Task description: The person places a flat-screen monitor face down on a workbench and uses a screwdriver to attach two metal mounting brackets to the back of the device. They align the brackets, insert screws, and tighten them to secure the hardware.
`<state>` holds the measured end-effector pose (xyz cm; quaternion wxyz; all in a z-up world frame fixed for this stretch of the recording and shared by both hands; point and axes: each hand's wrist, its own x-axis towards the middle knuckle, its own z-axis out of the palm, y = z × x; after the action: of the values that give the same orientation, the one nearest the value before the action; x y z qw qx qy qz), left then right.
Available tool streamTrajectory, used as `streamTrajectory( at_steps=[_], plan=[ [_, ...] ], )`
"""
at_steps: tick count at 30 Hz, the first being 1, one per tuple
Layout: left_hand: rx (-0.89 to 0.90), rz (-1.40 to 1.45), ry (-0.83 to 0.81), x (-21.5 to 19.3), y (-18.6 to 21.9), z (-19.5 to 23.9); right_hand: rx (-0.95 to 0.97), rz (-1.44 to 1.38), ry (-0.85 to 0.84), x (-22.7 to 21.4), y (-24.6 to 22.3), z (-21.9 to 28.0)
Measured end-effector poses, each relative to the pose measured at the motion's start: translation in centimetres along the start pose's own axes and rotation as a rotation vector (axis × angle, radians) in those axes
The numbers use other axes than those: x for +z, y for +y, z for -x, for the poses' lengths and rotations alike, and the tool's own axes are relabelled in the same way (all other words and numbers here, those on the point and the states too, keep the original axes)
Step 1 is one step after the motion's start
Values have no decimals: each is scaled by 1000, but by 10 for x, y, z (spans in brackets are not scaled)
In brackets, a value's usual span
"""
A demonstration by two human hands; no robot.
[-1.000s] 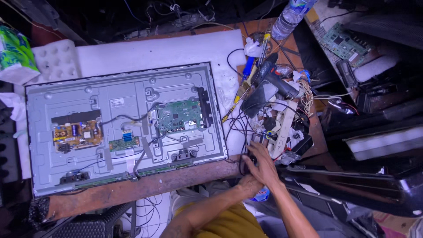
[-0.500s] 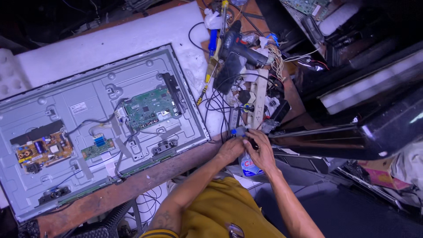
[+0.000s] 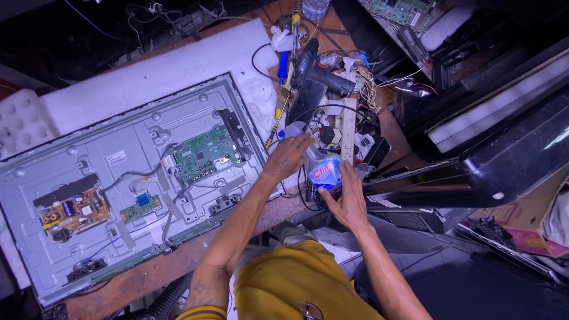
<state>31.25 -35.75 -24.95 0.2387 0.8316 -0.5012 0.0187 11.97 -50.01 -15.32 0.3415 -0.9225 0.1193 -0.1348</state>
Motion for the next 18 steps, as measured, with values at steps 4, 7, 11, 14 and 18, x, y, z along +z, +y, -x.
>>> streamTrajectory(
  at_steps=[4, 7, 11, 14, 18],
  plan=[
    [34, -28, 32, -31, -22, 0, 125, -76, -87, -2, -16, -22],
    [73, -54, 84, -43, -24, -1, 512, -371, -249, 0, -24, -28],
    [114, -57, 312, -71, -20, -3, 553, -621, -95, 40, 12, -34],
    [90, 18, 396, -73, -19, 13, 560, -736, -16, 65, 27, -30],
    [-59, 131, 489, -92, -7, 45, 615, -804, 86, 104, 47, -47]
  ],
)
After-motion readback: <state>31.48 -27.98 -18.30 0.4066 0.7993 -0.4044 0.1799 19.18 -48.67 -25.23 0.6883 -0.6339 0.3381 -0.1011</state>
